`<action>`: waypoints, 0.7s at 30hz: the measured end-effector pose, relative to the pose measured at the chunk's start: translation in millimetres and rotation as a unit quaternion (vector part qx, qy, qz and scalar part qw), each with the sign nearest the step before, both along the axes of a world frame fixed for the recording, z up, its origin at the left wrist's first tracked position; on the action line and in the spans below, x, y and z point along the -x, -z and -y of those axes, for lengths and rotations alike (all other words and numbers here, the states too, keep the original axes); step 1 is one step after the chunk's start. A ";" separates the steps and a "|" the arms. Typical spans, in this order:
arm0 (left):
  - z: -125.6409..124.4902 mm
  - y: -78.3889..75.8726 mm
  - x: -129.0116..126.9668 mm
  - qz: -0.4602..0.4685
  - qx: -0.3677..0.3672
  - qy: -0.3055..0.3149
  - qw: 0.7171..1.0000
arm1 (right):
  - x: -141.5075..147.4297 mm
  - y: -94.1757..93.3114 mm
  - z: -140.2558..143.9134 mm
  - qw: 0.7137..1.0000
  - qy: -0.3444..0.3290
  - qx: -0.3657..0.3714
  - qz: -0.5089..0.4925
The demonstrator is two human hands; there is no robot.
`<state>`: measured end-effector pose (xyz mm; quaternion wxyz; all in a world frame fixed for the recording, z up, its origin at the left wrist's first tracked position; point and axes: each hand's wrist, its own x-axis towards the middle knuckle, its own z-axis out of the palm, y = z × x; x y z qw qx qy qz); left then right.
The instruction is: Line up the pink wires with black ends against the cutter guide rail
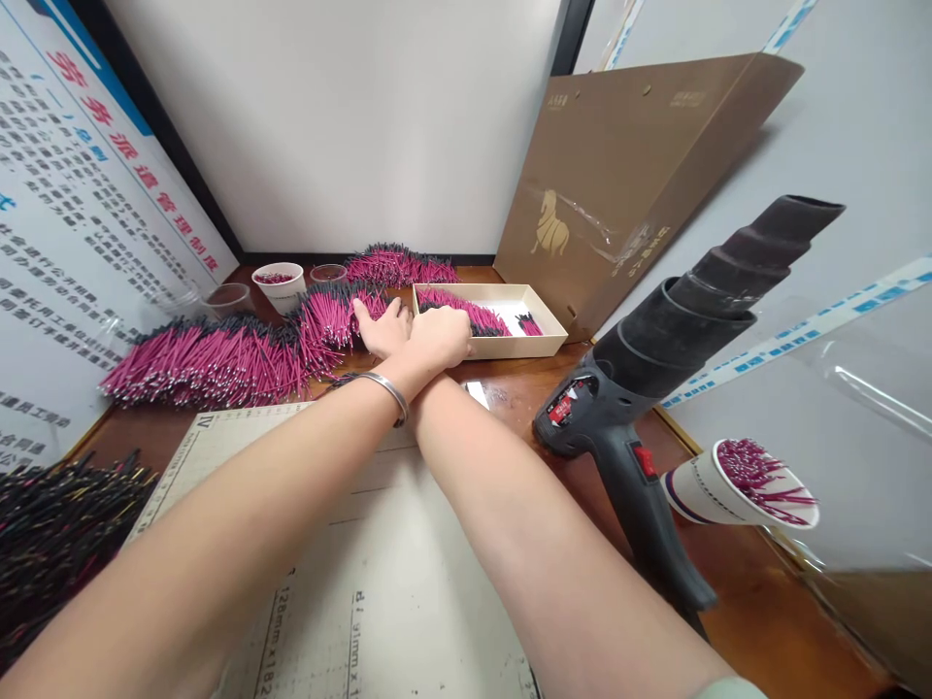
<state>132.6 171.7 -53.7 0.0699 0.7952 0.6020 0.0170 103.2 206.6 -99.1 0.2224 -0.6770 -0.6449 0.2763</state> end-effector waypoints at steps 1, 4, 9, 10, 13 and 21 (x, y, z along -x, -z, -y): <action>-0.8 -0.4 -1.2 -0.010 0.006 0.006 1.000 | 2.1 -1.0 1.1 1.000 0.010 0.002 -0.002; -2.9 -0.6 -1.4 -0.030 0.018 0.024 0.999 | 5.6 -4.7 5.0 1.000 0.015 0.011 -0.004; -4.9 1.9 4.7 -0.039 0.031 0.055 0.997 | 6.5 -10.4 9.9 1.000 0.006 0.012 -0.002; -5.1 3.0 5.2 -0.039 0.031 0.059 0.997 | 6.6 -10.9 10.2 1.000 0.007 0.011 0.000; -5.3 7.0 4.8 -0.038 0.026 0.058 0.997 | 6.4 -11.7 9.6 1.000 0.011 0.005 0.005; -7.8 14.3 21.6 -0.005 -0.008 0.046 0.999 | 0.4 -20.7 18.5 0.995 -0.036 -0.067 0.064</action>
